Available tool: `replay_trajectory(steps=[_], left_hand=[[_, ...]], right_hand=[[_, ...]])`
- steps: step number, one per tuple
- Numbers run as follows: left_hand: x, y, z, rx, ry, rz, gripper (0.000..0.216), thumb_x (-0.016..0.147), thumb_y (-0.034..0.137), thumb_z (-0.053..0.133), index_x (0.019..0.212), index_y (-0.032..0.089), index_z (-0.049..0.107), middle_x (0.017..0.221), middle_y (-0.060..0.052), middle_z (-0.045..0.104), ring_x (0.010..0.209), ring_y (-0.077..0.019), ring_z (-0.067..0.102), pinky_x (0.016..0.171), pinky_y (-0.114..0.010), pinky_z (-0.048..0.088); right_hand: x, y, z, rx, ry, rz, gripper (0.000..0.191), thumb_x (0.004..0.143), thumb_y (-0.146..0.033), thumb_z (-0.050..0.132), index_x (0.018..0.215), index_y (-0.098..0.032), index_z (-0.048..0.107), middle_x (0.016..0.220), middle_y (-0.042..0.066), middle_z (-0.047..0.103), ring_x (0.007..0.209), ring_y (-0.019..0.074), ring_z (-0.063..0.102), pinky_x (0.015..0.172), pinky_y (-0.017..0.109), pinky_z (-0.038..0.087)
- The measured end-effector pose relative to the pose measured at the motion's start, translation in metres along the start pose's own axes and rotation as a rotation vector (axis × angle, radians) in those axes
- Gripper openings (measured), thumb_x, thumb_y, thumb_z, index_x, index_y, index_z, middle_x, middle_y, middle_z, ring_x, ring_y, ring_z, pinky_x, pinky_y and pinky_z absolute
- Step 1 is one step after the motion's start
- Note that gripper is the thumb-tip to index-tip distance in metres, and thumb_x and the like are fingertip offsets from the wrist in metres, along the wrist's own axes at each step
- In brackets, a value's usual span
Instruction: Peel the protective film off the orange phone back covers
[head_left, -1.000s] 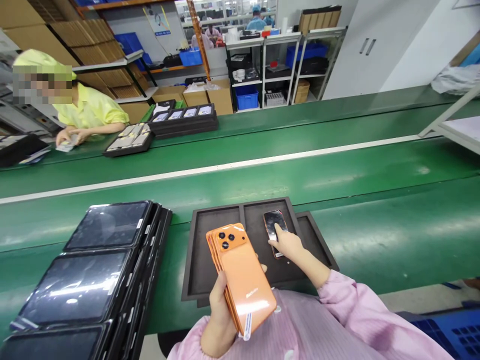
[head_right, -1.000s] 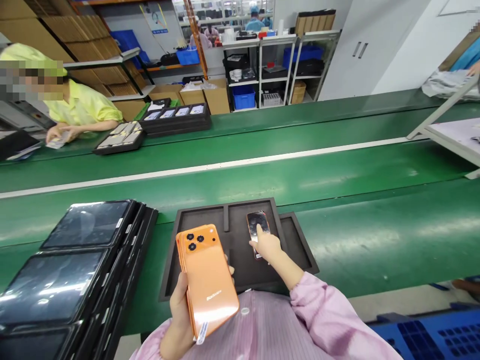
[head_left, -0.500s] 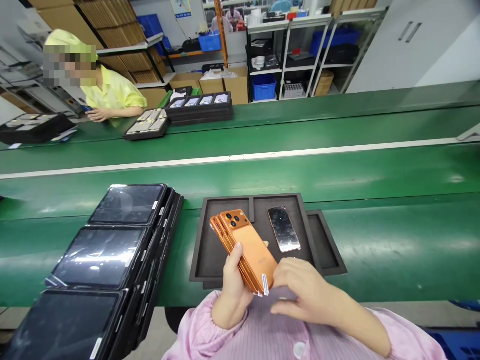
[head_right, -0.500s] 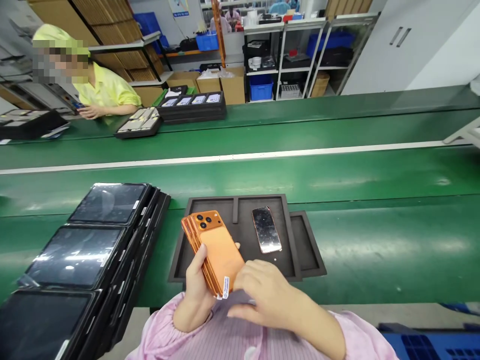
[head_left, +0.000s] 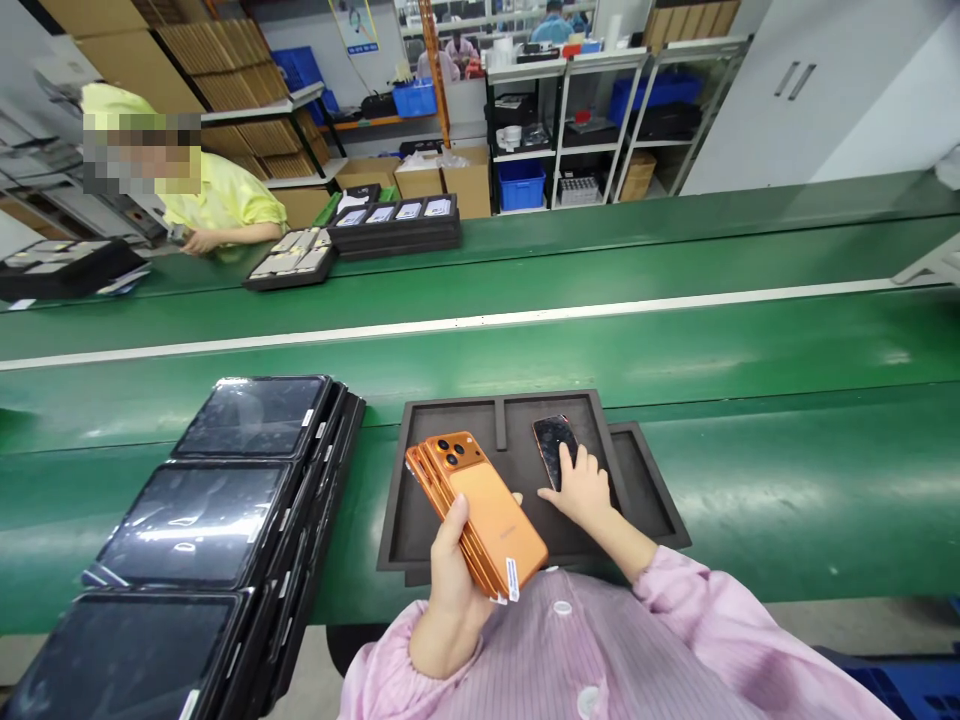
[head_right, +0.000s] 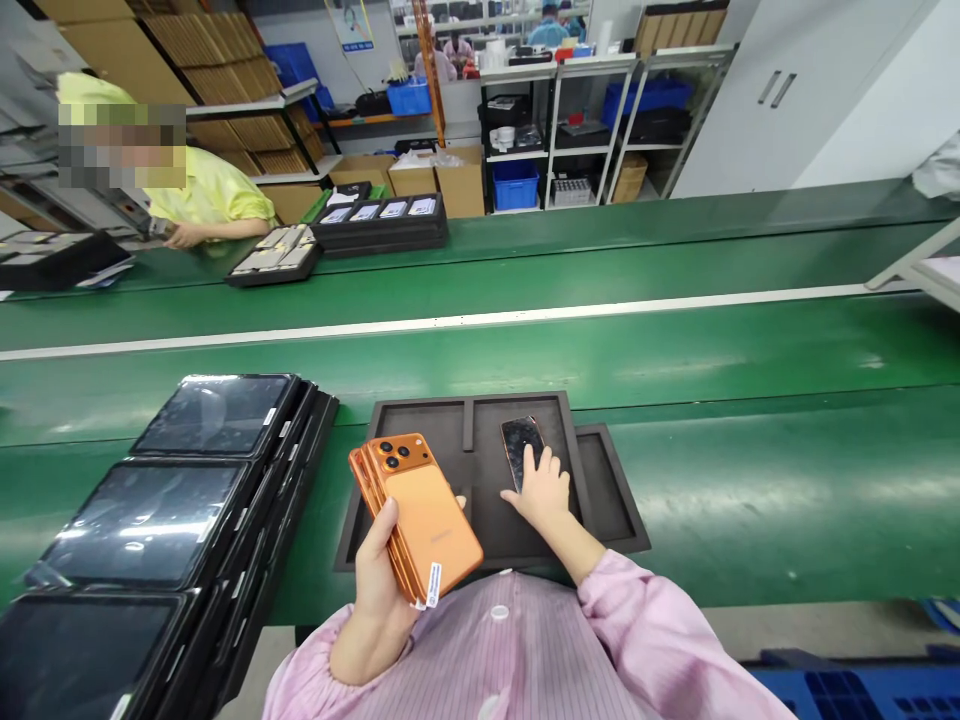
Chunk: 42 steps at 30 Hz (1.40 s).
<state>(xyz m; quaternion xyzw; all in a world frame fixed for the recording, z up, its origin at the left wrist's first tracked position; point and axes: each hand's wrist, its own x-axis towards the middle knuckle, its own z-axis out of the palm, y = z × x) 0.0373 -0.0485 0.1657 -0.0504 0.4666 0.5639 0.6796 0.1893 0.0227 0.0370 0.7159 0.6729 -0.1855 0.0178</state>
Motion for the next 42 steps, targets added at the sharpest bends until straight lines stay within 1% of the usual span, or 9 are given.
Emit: replay_trajectory(steps=[8,14,16,19,21,25,32,37,42], left_hand=[[0.001,0.007,-0.021,-0.006,-0.206,-0.081,0.043,0.074,0.046,0.062,0.097,0.010,0.068,0.089,-0.013,0.073,0.080,-0.0272,0.069,0.073,-0.036,0.052],[-0.010,0.008,-0.005,-0.012,-0.292,-0.038,0.052,0.070,0.054,0.065,0.095,0.009,0.068,0.086,-0.013,0.072,0.074,-0.0282,0.067,0.066,-0.036,0.050],[-0.009,0.005,-0.001,0.003,-0.217,-0.011,0.050,0.066,0.053,0.069,0.091,0.009,0.069,0.082,-0.013,0.072,0.074,-0.0292,0.067,0.069,-0.038,0.050],[-0.006,0.003,0.005,-0.002,-0.136,0.044,0.050,0.060,0.053,0.073,0.086,0.010,0.069,0.081,-0.013,0.073,0.076,-0.0291,0.066,0.075,-0.039,0.049],[-0.005,0.002,0.008,0.000,-0.132,0.053,0.051,0.060,0.053,0.072,0.086,0.010,0.068,0.082,-0.013,0.073,0.077,-0.0282,0.066,0.077,-0.039,0.049],[-0.008,0.000,0.011,0.041,-0.207,-0.011,0.050,0.065,0.053,0.068,0.088,0.008,0.068,0.083,-0.014,0.072,0.079,-0.0286,0.066,0.078,-0.039,0.048],[-0.015,-0.008,0.009,0.028,-0.298,-0.091,0.043,0.063,0.049,0.071,0.082,0.010,0.069,0.079,-0.008,0.072,0.078,-0.0271,0.066,0.082,-0.038,0.048],[-0.015,-0.006,0.015,0.055,-0.264,-0.131,0.056,0.061,0.057,0.069,0.085,0.006,0.071,0.082,-0.013,0.073,0.075,-0.0251,0.066,0.075,-0.034,0.049],[-0.015,-0.007,0.011,0.035,-0.281,-0.097,0.051,0.059,0.052,0.074,0.085,0.008,0.071,0.082,-0.011,0.073,0.074,-0.0235,0.065,0.075,-0.033,0.049]], right_hand=[[0.039,0.023,-0.022,-0.006,-0.049,-0.376,0.067,0.063,-0.009,0.066,0.128,-0.014,0.051,0.139,0.015,0.042,0.125,0.0295,0.037,0.104,0.038,0.028],[0.043,0.014,-0.057,0.126,0.138,-0.362,0.039,0.083,-0.016,0.048,0.121,-0.008,0.050,0.130,0.022,0.050,0.123,0.0301,0.043,0.104,0.047,0.031],[0.011,0.004,-0.070,0.262,0.172,-0.529,0.025,0.092,-0.029,0.040,0.107,-0.016,0.055,0.110,0.014,0.062,0.104,0.0220,0.057,0.091,0.038,0.044],[-0.049,-0.012,-0.094,0.657,0.265,-1.219,0.036,0.088,-0.054,0.047,0.091,-0.019,0.054,0.081,0.006,0.064,0.074,0.0182,0.059,0.069,0.034,0.048],[-0.078,-0.022,-0.108,0.606,0.348,-1.345,0.029,0.090,-0.045,0.050,0.091,-0.017,0.054,0.076,0.005,0.063,0.068,0.0162,0.056,0.062,0.031,0.046],[-0.095,-0.033,-0.124,0.601,0.422,-1.381,0.011,0.092,-0.018,0.047,0.086,-0.015,0.056,0.072,0.005,0.063,0.069,0.0142,0.056,0.064,0.028,0.046],[-0.097,-0.026,-0.137,0.673,0.215,-1.276,0.026,0.096,-0.035,0.040,0.080,-0.017,0.052,0.069,0.003,0.060,0.064,0.0135,0.054,0.060,0.028,0.045],[-0.113,-0.029,-0.135,0.484,0.455,-1.300,0.018,0.093,-0.018,0.045,0.079,-0.014,0.055,0.067,0.005,0.061,0.062,0.0145,0.051,0.060,0.029,0.044],[-0.114,-0.033,-0.130,0.620,0.359,-1.244,0.025,0.096,-0.020,0.038,0.075,-0.017,0.052,0.064,0.002,0.059,0.060,0.0122,0.052,0.057,0.024,0.046]])
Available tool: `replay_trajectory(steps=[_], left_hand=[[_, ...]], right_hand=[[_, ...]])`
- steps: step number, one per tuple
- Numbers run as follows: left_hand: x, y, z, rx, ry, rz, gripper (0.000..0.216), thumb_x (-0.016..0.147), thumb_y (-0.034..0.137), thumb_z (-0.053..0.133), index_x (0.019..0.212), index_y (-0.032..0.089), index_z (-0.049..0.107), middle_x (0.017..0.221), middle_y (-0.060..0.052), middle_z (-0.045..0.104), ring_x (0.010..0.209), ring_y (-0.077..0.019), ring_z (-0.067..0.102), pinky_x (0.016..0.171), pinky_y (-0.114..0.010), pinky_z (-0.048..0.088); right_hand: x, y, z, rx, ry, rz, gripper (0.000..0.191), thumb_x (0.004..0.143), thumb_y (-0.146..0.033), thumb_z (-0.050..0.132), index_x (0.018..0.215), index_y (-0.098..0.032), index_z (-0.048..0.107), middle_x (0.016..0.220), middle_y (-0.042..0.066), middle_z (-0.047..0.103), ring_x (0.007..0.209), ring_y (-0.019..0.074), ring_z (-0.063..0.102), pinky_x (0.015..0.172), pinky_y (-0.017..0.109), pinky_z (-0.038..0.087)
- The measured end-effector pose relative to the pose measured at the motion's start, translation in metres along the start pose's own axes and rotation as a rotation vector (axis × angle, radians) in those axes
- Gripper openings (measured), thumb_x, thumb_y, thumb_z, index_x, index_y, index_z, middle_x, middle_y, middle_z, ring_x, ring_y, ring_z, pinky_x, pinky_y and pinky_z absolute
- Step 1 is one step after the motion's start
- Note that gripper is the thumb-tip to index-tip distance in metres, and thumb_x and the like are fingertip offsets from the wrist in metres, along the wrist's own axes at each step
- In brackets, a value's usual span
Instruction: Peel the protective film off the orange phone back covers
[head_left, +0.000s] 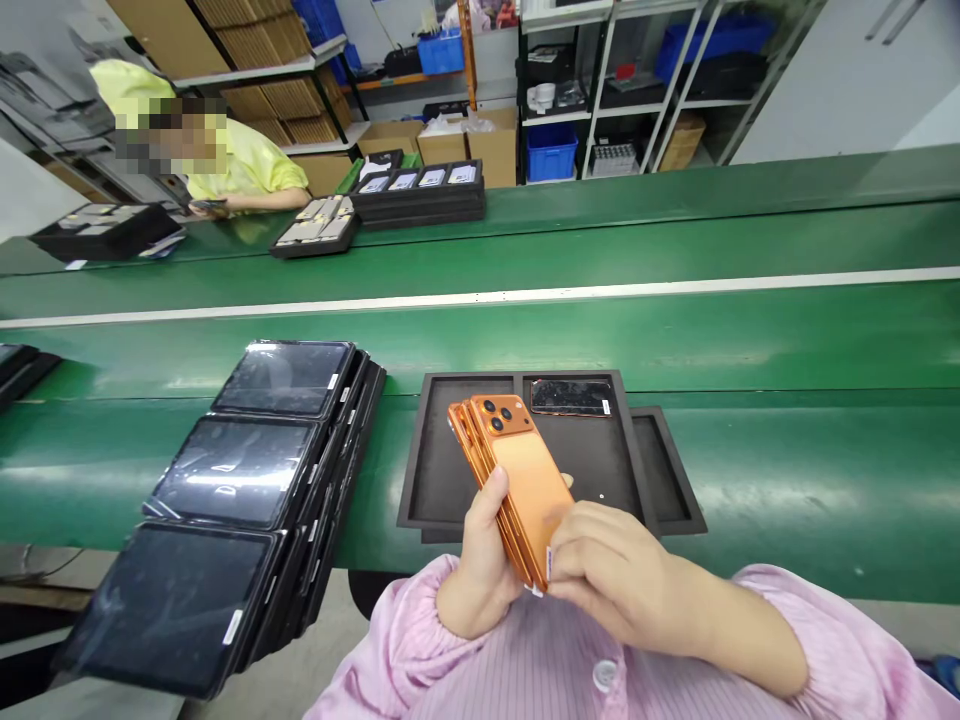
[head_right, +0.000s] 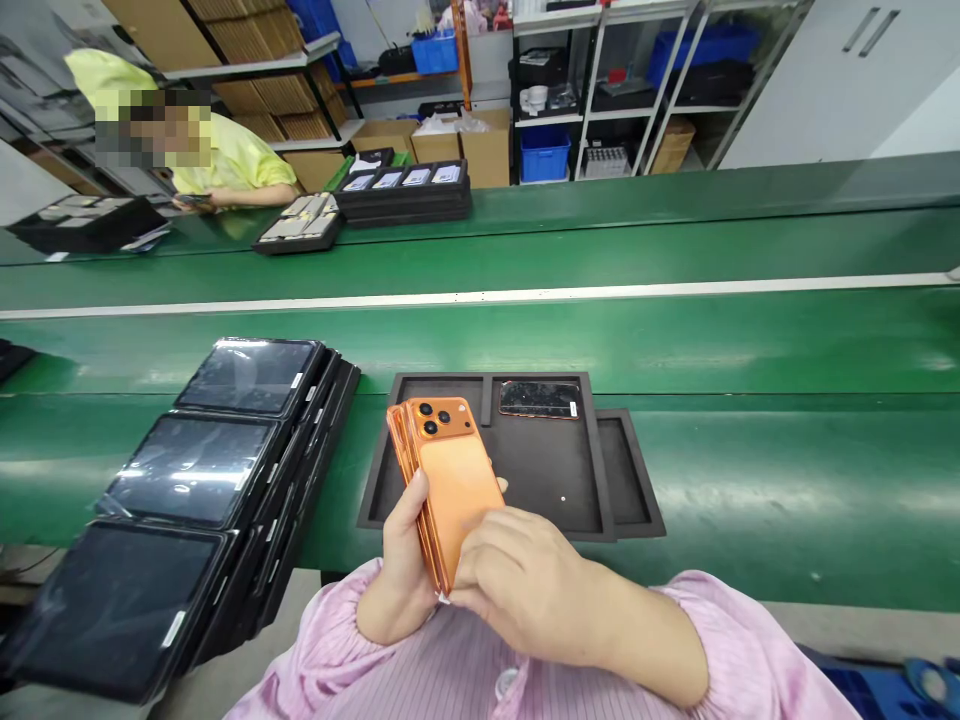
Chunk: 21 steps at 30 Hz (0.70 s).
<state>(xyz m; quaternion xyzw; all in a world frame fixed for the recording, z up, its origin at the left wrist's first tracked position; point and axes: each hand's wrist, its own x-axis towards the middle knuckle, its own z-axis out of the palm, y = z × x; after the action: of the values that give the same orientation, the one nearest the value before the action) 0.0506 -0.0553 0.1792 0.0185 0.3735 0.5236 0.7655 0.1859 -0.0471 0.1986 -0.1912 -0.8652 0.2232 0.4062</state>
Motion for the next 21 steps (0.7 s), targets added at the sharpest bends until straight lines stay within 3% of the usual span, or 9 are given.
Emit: replay_trajectory(steps=[2,4,6,8,13,21], left_hand=[[-0.003,-0.001,-0.004,-0.027,-0.064,-0.010,0.046,0.060,0.047,0.075,0.087,0.010,0.071,0.083,-0.009,0.073,0.074,-0.0216,0.065,0.075,-0.031,0.049],[-0.006,-0.002,-0.007,-0.036,-0.167,-0.076,0.045,0.064,0.047,0.073,0.091,0.011,0.070,0.084,-0.008,0.073,0.074,-0.0205,0.065,0.072,-0.029,0.048],[-0.010,-0.003,-0.010,-0.006,-0.289,-0.167,0.054,0.068,0.055,0.067,0.097,0.009,0.068,0.086,-0.012,0.072,0.074,-0.0211,0.065,0.069,-0.029,0.047],[-0.012,-0.005,-0.011,0.032,-0.393,-0.221,0.065,0.068,0.061,0.063,0.104,0.006,0.064,0.090,-0.015,0.070,0.075,-0.0223,0.064,0.069,-0.030,0.045],[-0.013,-0.009,-0.013,0.073,-0.517,-0.269,0.074,0.064,0.064,0.064,0.110,0.007,0.060,0.093,-0.015,0.069,0.077,-0.0222,0.062,0.069,-0.029,0.043],[-0.009,-0.011,-0.021,0.044,-0.566,-0.284,0.086,0.063,0.071,0.058,0.119,0.005,0.055,0.095,-0.018,0.067,0.075,-0.0209,0.059,0.067,-0.029,0.043]], right_hand=[[0.003,0.010,-0.005,0.016,0.026,0.101,0.029,0.097,-0.022,0.035,0.072,-0.019,0.051,0.063,0.001,0.058,0.059,0.0111,0.053,0.055,0.022,0.045],[0.007,0.028,-0.016,-0.028,0.127,0.297,0.028,0.095,-0.023,0.039,0.068,-0.020,0.049,0.064,0.000,0.057,0.058,0.0110,0.053,0.054,0.022,0.044],[0.011,0.051,-0.031,-0.080,0.275,0.549,0.024,0.090,-0.025,0.049,0.067,-0.021,0.049,0.064,0.000,0.057,0.059,0.0123,0.054,0.054,0.023,0.043],[0.014,0.073,-0.047,-0.091,0.386,0.707,0.018,0.085,-0.026,0.056,0.069,-0.021,0.050,0.066,0.000,0.058,0.062,0.0137,0.055,0.057,0.025,0.043],[0.014,0.098,-0.064,-0.030,0.467,0.760,0.017,0.087,-0.034,0.055,0.081,-0.019,0.052,0.066,-0.001,0.057,0.055,0.0113,0.052,0.052,0.025,0.044],[0.017,0.080,-0.063,0.228,0.493,0.867,0.030,0.084,-0.046,0.057,0.071,-0.022,0.046,0.045,-0.006,0.048,0.038,0.0100,0.047,0.038,0.021,0.041]])
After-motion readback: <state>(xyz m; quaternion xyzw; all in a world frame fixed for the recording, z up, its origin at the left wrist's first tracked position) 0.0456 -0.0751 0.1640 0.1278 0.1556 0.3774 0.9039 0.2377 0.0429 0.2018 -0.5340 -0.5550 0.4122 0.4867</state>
